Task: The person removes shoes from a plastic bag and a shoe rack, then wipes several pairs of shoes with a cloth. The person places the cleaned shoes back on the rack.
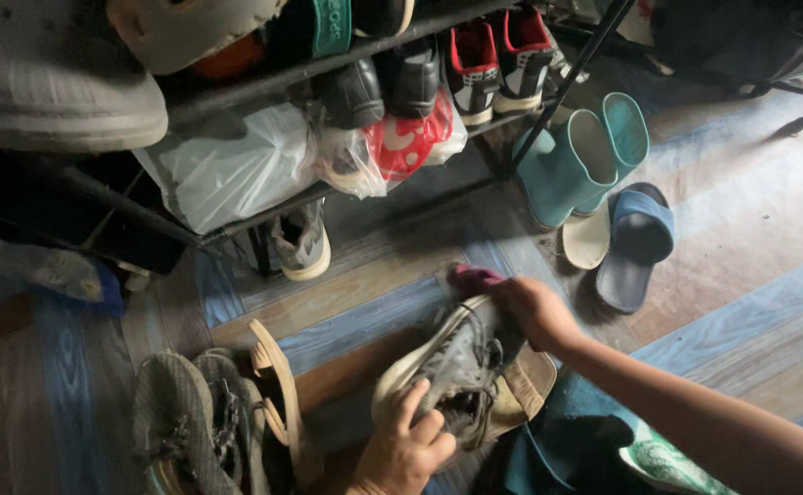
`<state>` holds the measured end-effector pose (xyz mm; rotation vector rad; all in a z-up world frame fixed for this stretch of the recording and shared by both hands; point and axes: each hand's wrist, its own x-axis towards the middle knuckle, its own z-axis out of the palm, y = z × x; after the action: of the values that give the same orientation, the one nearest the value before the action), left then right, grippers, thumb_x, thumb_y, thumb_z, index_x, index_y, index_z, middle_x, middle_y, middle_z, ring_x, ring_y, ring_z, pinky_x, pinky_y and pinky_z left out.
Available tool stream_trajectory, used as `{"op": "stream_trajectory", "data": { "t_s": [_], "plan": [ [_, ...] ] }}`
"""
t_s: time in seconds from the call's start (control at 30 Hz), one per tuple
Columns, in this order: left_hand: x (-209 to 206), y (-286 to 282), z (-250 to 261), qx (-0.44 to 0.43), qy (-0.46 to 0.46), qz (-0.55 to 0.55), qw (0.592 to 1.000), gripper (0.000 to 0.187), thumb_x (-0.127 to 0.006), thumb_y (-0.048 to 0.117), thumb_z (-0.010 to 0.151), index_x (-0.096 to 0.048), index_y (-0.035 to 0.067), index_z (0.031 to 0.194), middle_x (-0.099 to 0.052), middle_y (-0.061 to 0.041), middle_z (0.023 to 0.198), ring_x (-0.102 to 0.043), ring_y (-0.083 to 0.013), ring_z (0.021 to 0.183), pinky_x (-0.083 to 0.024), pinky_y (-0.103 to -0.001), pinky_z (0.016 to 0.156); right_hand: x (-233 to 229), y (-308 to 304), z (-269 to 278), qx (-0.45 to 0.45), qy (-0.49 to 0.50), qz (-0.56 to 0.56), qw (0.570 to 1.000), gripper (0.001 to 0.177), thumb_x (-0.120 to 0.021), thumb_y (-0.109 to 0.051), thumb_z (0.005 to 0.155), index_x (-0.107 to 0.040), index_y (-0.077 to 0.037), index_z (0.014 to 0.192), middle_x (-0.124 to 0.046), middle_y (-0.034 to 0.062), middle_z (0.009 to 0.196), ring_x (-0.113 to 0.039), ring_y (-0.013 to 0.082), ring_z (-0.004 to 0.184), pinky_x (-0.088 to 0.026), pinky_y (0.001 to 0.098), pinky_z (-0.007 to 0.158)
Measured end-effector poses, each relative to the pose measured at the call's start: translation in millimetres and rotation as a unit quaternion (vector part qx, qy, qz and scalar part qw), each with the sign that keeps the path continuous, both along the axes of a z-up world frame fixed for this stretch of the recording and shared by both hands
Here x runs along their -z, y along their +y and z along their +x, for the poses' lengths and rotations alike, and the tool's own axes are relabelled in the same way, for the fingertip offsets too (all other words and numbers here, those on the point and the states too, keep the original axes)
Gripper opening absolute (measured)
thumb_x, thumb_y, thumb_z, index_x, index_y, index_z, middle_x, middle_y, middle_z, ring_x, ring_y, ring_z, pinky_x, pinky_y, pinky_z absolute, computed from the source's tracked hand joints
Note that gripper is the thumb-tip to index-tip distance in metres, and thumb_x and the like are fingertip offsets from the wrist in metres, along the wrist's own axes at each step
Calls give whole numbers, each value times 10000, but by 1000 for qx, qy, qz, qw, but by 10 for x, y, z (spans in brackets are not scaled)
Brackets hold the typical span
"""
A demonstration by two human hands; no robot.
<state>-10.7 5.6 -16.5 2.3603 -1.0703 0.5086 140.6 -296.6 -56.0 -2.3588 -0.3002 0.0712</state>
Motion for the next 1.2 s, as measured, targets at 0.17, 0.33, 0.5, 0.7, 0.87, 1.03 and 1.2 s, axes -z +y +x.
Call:
{"op": "stream_trajectory", "data": {
  "t_s": [0.17, 0.33, 0.5, 0.7, 0.87, 1.03, 1.2],
  "plan": [
    [78, 17, 8, -13, 13, -38, 999, 71, -650, 236, 825, -624, 174, 802, -554, -56, 1063, -462, -409, 1313, -343, -694, 1053, 174, -364, -26, 211, 373, 411, 804, 275, -619, -285, 964, -641, -85, 1152, -636, 9, 761, -609, 136, 618, -490, 313, 529],
    [-181, -122, 64, -56, 17, -40, 997, 105, -695, 207, 868, -617, 174, 930, -549, -63, 1197, -463, -441, 1379, -383, -619, 1180, -384, -214, 226, 158, 258, 469, 829, 467, -753, -32, 878, -572, -111, 1301, -651, 15, 842, -600, 141, 628, -457, 300, 507],
    [-879, -219, 431, -96, 134, -167, 972, 749, -835, 485, 785, -481, 125, 1337, -472, -228, 1346, -450, -463, 1312, -341, -616, 1095, -1382, 78, 464, 69, 103, 466, 876, 544, -764, 64, 775, -563, -81, 1259, -691, -14, 1021, -692, 91, 917, -591, 271, 807],
    [-1415, -521, 1295, -173, 133, -314, 924, 980, -847, 93, 758, -327, 61, 1588, -515, -275, 1462, -518, -435, 1356, -423, -489, 1156, -1697, 470, 229, -108, -108, 231, 961, 545, -831, -23, 807, -558, -40, 1278, -602, 43, 1195, -574, 137, 1129, -472, 273, 965],
    [-1458, -409, 1350, -177, 276, -540, 775, 818, -836, 72, 792, -455, 107, 1515, -629, -85, 1169, -635, -209, 1052, -533, -333, 939, -1120, 259, 460, -110, 40, 268, 956, 439, -733, -242, 957, -594, -44, 1324, -614, 12, 1129, -556, 79, 1065, -482, 260, 934],
    [-1153, -283, 1214, -252, 277, -608, 700, 505, -833, 126, 866, -552, 29, 1275, -608, -36, 1165, -594, -164, 1062, -496, -299, 959, -914, -15, 554, 25, 128, 159, 979, 463, -697, -280, 927, -560, -45, 1302, -686, -17, 1009, -627, 80, 930, -530, 301, 811],
    [-538, -496, 941, -281, 293, -604, 686, 544, -818, 89, 863, -509, 32, 1307, -563, -72, 1208, -555, -184, 1108, -441, -305, 996, -1148, 332, 323, 45, 171, 299, 938, 372, -589, -262, 1021, -606, -47, 1324, -597, 63, 916, -556, 178, 762, -462, 358, 647]
  ]
}}
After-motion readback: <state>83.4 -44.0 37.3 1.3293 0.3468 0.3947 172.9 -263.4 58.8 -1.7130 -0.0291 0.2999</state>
